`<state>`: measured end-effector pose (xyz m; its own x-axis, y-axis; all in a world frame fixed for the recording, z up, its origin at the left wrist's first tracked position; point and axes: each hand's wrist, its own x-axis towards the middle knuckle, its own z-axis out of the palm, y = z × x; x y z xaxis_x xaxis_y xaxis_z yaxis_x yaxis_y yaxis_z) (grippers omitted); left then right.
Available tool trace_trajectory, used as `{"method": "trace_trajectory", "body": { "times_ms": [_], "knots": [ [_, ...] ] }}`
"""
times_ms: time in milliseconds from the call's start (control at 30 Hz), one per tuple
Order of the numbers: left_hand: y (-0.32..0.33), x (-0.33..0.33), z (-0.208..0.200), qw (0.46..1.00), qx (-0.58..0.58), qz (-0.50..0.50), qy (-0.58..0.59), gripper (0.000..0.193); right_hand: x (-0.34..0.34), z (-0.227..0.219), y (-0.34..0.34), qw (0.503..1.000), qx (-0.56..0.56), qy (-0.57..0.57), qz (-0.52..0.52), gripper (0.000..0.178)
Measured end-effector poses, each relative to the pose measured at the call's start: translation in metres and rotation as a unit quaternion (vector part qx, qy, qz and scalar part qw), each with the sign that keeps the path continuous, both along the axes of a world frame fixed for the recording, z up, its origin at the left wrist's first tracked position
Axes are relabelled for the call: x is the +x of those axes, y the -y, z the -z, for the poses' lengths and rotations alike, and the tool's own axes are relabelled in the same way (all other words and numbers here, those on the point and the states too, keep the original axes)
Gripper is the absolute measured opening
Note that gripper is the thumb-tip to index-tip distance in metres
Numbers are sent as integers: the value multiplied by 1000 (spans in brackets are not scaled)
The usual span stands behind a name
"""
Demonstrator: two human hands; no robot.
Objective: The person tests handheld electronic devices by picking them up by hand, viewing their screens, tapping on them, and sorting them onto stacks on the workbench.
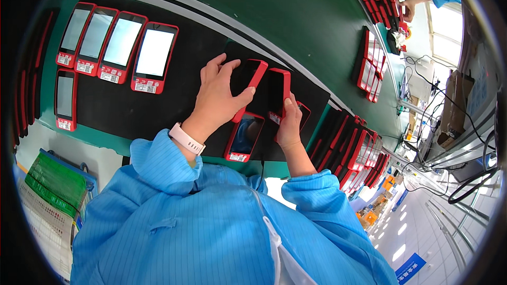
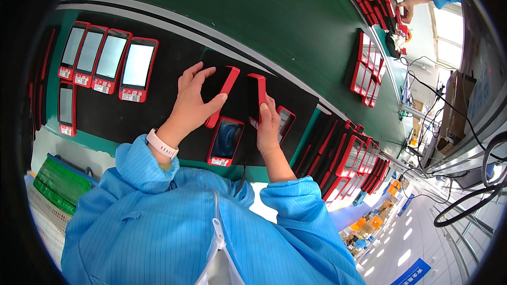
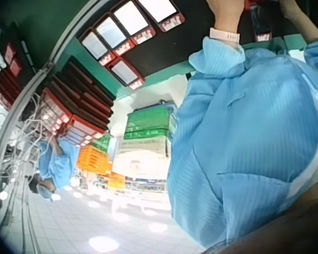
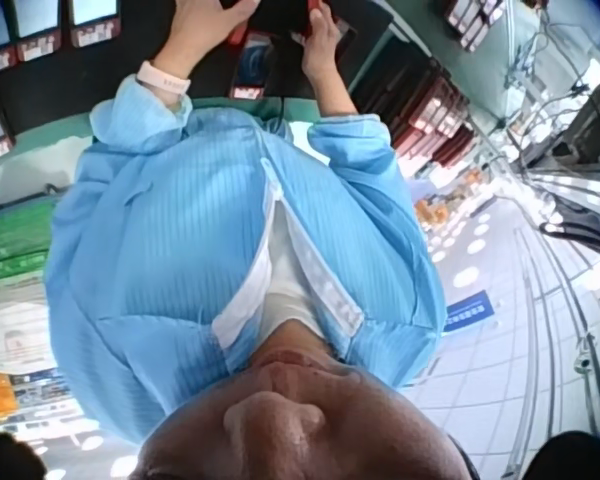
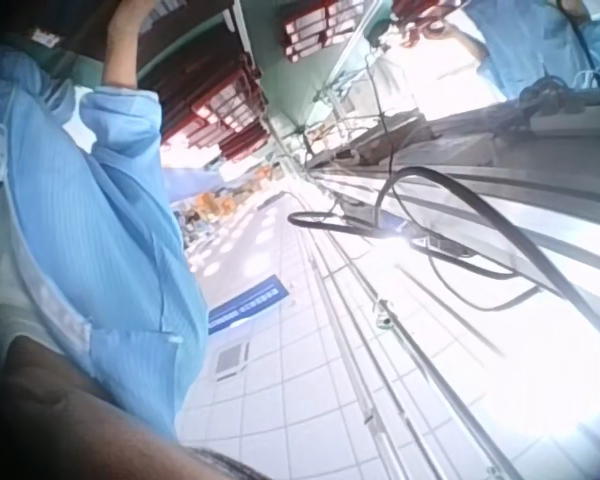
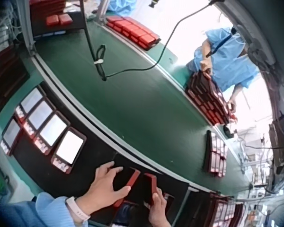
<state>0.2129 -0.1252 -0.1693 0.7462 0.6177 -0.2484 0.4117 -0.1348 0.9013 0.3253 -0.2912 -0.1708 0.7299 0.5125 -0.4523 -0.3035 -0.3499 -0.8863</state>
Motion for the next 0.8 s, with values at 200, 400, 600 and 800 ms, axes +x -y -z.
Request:
{"method": "trace_trajectory", "body": {
  "times_ms": [200, 400, 600, 800],
  "knots": [
    [-1, -1, 0, 1000, 5, 2, 1, 60, 0, -2, -2, 1000, -15, 3, -4, 43],
    [-1, 0, -1, 1000, 8, 2, -2, 60, 0, -3, -2, 1000, -22, 13, -11, 43],
    [0, 0, 0, 1000, 10, -2, 2, 59, 0, -2, -2, 1000, 1, -6, -3, 42],
    [0, 1, -1, 1000, 4, -2, -1, 59, 0, -3, -2, 1000, 11, -14, 1, 41]
  ]
}}
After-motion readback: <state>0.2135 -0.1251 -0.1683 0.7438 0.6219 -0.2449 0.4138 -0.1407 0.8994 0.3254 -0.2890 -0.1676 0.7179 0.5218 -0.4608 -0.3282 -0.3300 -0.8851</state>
